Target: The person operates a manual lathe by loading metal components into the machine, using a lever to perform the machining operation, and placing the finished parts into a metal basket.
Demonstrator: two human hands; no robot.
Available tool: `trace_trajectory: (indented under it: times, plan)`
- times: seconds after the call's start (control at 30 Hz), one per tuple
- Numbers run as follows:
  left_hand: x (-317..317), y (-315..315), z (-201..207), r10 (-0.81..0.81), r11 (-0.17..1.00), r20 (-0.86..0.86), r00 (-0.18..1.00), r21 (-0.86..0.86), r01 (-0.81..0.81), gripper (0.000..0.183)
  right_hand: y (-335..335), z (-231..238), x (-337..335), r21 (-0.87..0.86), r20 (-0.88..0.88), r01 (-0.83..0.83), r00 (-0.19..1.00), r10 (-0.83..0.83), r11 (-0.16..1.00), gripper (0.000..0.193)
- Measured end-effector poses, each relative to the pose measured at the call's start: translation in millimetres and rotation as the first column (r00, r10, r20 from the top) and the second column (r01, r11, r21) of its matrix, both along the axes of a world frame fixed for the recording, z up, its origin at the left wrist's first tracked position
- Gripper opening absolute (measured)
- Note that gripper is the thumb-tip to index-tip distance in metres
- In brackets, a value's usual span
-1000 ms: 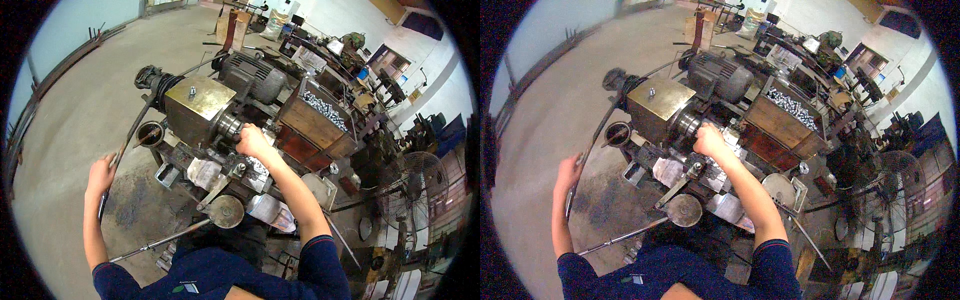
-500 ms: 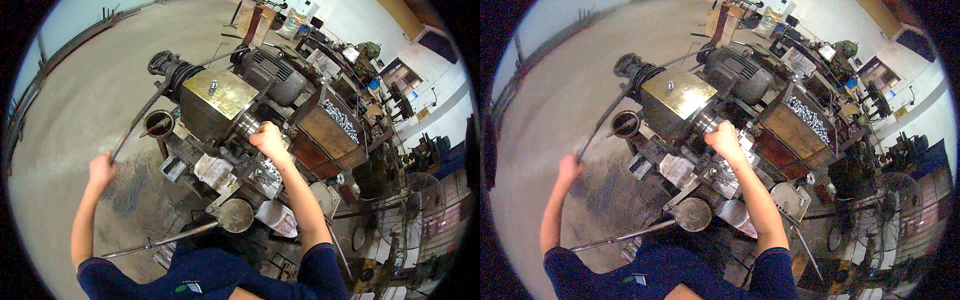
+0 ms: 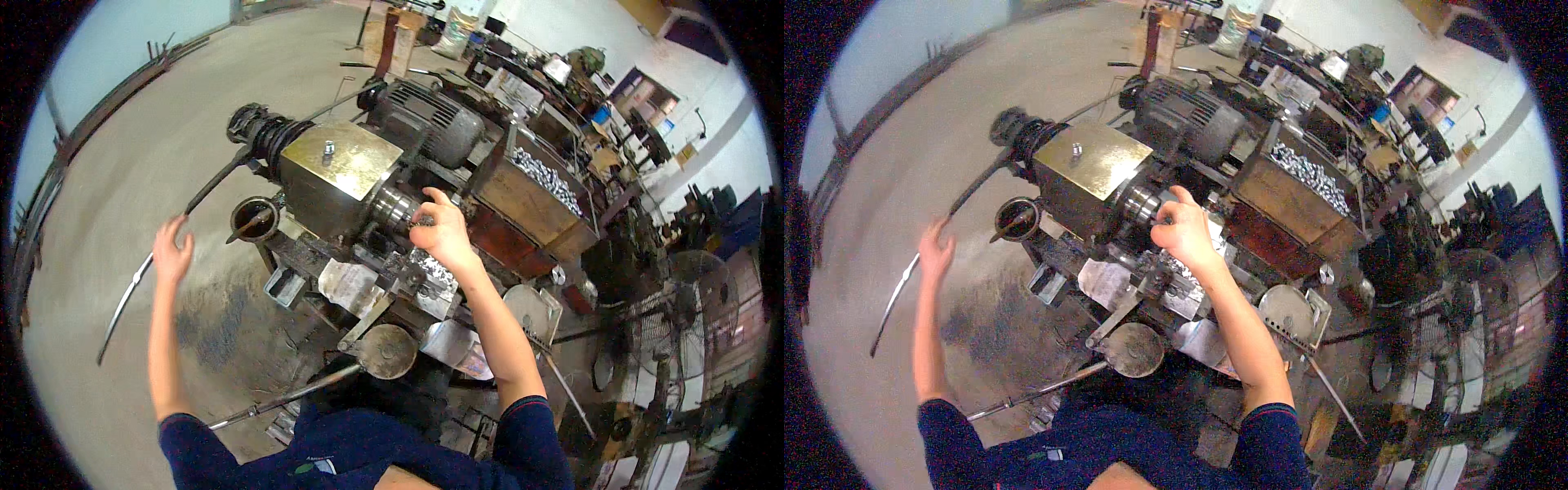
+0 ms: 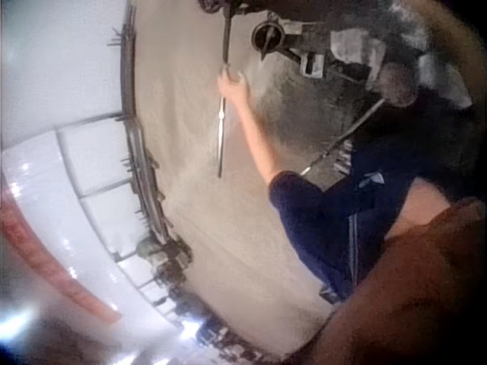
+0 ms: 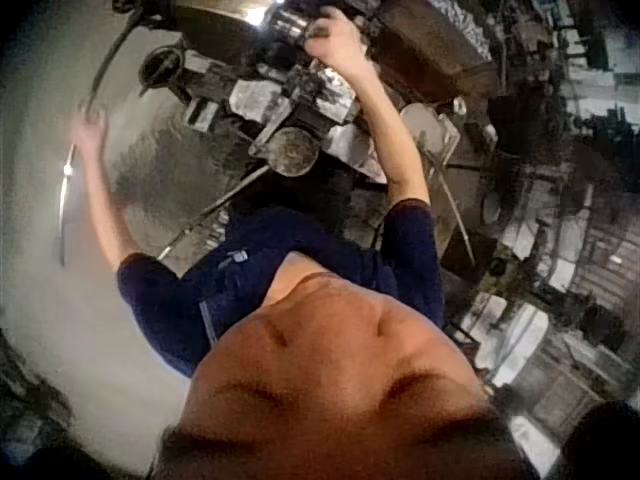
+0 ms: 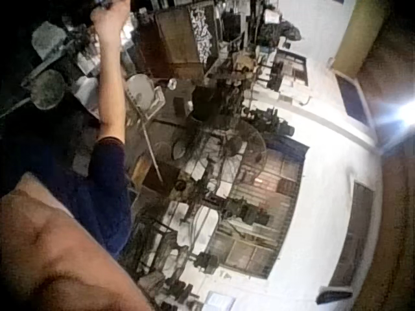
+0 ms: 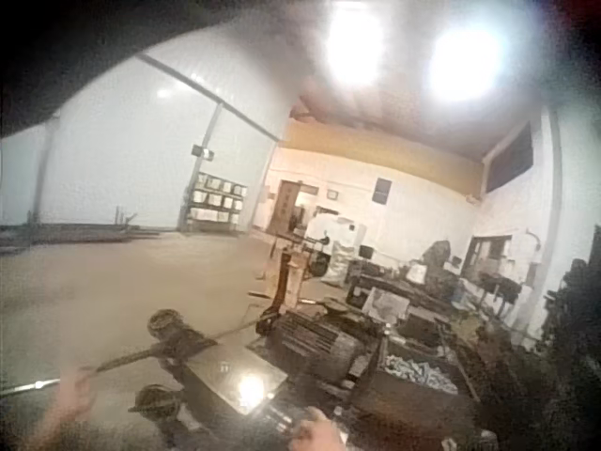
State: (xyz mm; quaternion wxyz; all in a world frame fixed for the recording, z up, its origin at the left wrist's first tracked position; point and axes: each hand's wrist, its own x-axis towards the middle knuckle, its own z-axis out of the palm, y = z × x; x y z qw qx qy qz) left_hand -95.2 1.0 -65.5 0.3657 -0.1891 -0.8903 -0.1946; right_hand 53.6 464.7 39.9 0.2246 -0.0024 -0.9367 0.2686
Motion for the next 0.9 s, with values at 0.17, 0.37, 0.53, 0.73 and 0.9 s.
trace_trajectory:
  times: [0.17,0.37,0.53,0.73,0.9]
  plan:
    - [9,60,-168,-0.232,0.962,0.887,0.400,0.270,-0.040,0.049,24,11,56,-0.047,-0.117,-0.011,0.993,0.005,0.999,0.021]
    - [21,108,-179,0.016,0.754,0.719,0.695,-0.465,0.464,0.030,97,-12,180,0.086,0.060,0.306,0.948,-0.312,0.948,0.026]
    - [-12,112,-172,0.197,0.555,0.642,0.741,-0.696,0.455,0.029,166,-58,282,-0.037,0.225,0.607,0.779,-0.585,0.794,0.023]
    - [4,73,-172,0.150,0.872,0.797,0.585,-0.385,0.301,0.035,247,-126,454,0.597,0.316,0.729,0.171,-0.933,0.336,0.045]
    - [23,34,-167,0.163,0.909,0.905,0.393,-0.292,0.296,0.035,238,-158,525,0.702,0.398,0.680,-0.125,-0.909,0.214,0.037]
